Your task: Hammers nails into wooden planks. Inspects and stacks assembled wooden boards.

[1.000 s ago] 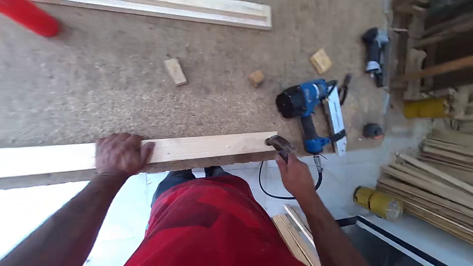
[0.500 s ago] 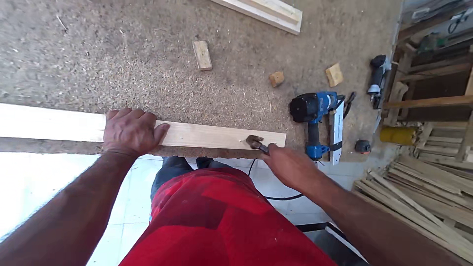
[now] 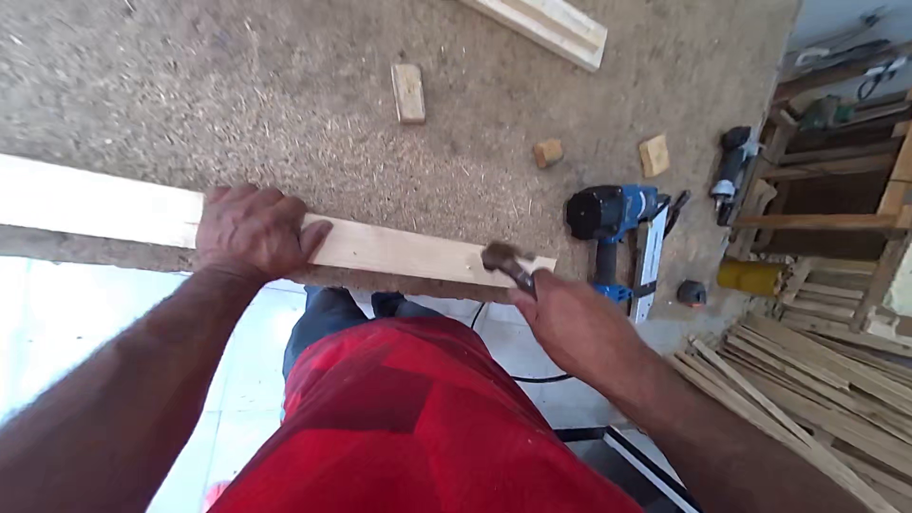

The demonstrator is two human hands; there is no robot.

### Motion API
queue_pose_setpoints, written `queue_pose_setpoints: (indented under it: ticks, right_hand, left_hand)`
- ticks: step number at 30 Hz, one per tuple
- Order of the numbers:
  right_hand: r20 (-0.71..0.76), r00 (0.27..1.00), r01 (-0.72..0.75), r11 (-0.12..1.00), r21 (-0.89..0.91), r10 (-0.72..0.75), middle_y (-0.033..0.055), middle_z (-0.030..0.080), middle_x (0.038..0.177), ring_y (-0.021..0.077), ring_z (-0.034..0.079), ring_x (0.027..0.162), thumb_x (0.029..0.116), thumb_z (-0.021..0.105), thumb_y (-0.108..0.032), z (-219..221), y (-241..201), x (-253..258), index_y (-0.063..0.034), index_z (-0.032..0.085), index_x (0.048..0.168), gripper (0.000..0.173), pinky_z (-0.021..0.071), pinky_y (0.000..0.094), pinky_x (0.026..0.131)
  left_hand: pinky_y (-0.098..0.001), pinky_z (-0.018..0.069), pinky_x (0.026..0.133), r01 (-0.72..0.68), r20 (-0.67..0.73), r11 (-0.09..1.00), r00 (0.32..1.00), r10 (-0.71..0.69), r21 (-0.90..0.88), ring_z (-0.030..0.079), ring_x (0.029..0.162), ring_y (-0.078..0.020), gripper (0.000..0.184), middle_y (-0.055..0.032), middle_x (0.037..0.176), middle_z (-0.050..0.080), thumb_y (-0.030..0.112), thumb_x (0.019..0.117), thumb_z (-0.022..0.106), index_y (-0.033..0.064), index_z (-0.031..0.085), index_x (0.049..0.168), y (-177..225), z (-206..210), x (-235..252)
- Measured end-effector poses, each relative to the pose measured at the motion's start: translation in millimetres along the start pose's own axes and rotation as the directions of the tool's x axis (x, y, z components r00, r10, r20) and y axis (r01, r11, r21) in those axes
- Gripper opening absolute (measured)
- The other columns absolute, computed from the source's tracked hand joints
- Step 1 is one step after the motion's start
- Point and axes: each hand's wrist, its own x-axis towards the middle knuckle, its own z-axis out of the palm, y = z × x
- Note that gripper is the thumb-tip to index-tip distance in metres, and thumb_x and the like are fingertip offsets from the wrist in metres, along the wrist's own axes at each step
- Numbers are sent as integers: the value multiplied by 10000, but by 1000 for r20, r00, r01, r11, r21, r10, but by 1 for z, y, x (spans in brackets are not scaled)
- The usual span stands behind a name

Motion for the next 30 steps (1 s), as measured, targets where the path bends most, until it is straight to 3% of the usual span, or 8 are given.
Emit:
queue_pose_setpoints:
  ticks: [4,7,10,12,16,20,25,30]
  right_hand:
    - [-616,779,315,924,216,-121,92,664,761,245,667,605,1067,451,-458,23,-8,9,-34,653,1099,471,551,453,497]
    - [-179,983,78,980,182,-45,119,667,803,312,700,716,1076,417,-520,79,9,21,-78,630,1083,491,582,514,614]
    - [139,982,-134,991,24,129,107,678,834,327,711,803,1061,361,-594,65,23,15,-128,616,1094,532,568,526,667]
    - [-156,985,-59,990,130,80,110,651,734,316,693,680,1065,382,-575,57,26,-7,-81,641,1023,560,555,509,573]
    - [-749,662,397,844,361,9,65,691,822,154,677,673,1072,489,-421,103,11,13,-50,675,1089,415,601,374,587]
    - [-254,966,32,945,326,54,145,734,914,342,734,805,1075,401,-527,157,8,34,-76,658,1245,546,593,556,691]
    - [-615,788,236,905,353,34,126,724,844,268,722,743,1070,452,-401,163,4,22,-37,704,1102,444,604,485,657]
    - [-28,999,30,952,305,-23,136,673,812,337,705,779,1065,411,-551,66,-49,41,-67,627,1132,535,574,567,691]
  left_hand:
    - [-632,476,839,17,-14,1000,1000,-16,1,669,936,-435,767,-196,889,685,707,961,255,55,655,897,0,0,3]
    - [-625,475,836,6,-31,1000,1000,-6,8,666,934,-433,767,-197,878,681,706,968,254,50,643,886,-1,3,2]
    - [-620,475,822,2,-50,1000,999,-2,15,664,918,-432,769,-196,871,677,707,966,245,53,643,885,-3,3,4]
    - [-641,478,814,-1,-33,1000,999,1,10,667,918,-450,788,-207,870,678,717,968,236,48,646,893,-2,3,3]
    - [-628,470,820,25,-17,999,1000,-25,24,663,926,-431,785,-193,878,678,726,953,233,63,648,885,-2,2,5]
    - [-613,479,835,26,-18,999,1000,-25,24,668,934,-418,759,-181,878,683,710,962,255,69,652,876,-2,2,3]
    - [-623,479,921,48,34,999,998,-47,-11,671,1016,-417,761,-179,958,711,719,960,283,82,699,939,1,1,1]
    - [-558,504,894,26,-10,1000,1000,-26,-10,680,959,-356,701,-127,897,703,686,986,305,108,695,907,-10,2,7]
